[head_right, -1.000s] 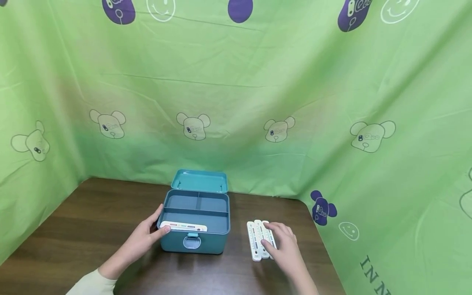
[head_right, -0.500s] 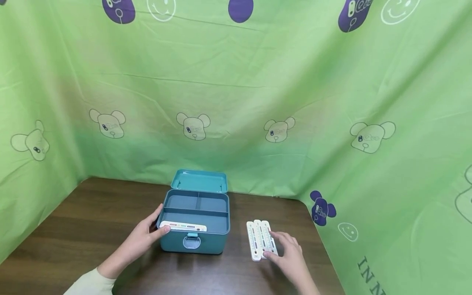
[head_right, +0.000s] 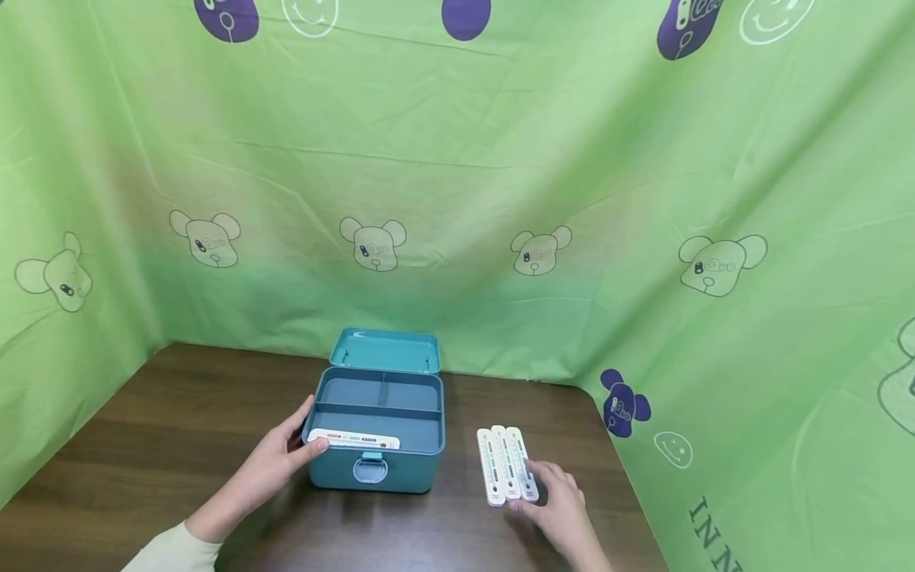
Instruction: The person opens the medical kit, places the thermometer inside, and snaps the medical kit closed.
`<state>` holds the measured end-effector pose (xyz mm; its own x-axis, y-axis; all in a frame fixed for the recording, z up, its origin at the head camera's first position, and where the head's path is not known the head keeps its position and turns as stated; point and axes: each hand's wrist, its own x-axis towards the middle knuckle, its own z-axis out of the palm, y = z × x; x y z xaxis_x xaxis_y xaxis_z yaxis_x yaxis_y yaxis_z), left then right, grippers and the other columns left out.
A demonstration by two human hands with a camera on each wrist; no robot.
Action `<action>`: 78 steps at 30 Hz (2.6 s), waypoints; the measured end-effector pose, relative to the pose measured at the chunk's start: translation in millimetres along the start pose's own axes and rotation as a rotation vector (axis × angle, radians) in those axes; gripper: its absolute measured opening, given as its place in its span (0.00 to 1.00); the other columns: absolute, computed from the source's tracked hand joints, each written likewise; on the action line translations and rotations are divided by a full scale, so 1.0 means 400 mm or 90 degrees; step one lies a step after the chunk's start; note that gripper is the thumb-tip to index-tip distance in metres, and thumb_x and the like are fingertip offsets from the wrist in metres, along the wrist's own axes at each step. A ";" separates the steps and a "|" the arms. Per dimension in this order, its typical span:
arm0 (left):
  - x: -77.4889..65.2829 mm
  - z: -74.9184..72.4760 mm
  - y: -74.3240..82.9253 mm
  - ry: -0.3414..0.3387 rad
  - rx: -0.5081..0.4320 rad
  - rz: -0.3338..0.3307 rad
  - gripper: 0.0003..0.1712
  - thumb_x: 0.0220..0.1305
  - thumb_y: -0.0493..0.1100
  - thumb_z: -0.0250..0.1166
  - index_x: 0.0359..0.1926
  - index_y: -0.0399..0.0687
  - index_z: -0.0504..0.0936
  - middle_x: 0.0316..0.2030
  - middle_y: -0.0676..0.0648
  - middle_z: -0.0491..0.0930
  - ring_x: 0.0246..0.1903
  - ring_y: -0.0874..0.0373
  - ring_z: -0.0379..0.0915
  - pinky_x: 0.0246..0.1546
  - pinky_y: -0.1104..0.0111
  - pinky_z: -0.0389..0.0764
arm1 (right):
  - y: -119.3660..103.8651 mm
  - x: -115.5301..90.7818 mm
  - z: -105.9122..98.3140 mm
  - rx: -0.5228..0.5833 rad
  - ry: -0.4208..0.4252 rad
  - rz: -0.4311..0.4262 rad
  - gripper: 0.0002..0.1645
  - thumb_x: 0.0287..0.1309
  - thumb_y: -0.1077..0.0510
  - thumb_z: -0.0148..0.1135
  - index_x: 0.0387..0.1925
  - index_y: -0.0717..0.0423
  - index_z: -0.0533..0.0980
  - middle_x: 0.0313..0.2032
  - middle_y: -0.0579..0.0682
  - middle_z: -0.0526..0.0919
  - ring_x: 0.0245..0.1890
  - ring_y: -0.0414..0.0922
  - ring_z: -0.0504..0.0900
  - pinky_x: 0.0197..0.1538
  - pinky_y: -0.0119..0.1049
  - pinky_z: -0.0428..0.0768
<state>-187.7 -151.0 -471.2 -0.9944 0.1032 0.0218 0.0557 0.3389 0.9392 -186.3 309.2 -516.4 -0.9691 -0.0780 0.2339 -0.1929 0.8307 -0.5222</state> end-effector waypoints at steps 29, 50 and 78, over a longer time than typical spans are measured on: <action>0.001 -0.005 0.008 -0.003 0.048 -0.004 0.53 0.69 0.54 0.68 0.82 0.43 0.47 0.80 0.36 0.49 0.78 0.39 0.46 0.74 0.46 0.57 | -0.008 0.028 0.005 -0.106 -0.084 0.126 0.45 0.39 0.42 0.84 0.58 0.59 0.80 0.43 0.52 0.83 0.47 0.54 0.77 0.45 0.57 0.67; -0.002 -0.007 0.008 -0.005 0.035 0.006 0.53 0.70 0.53 0.68 0.81 0.41 0.47 0.80 0.36 0.49 0.78 0.40 0.45 0.75 0.46 0.55 | -0.029 0.035 -0.008 -0.097 -0.068 0.228 0.23 0.44 0.46 0.77 0.37 0.58 0.83 0.33 0.50 0.87 0.38 0.55 0.84 0.45 0.65 0.67; 0.008 -0.006 0.017 -0.011 0.076 0.026 0.55 0.71 0.55 0.66 0.82 0.39 0.43 0.81 0.37 0.45 0.79 0.39 0.42 0.76 0.42 0.52 | 0.020 0.094 -0.115 0.007 -0.007 0.179 0.23 0.51 0.58 0.71 0.50 0.62 0.83 0.37 0.50 0.85 0.34 0.42 0.77 0.36 0.38 0.71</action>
<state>-190.8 -150.5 -463.9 -0.9896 0.1343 0.0524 0.1072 0.4430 0.8901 -217.1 338.4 -474.1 -0.9865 0.1488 0.0689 0.0826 0.8142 -0.5747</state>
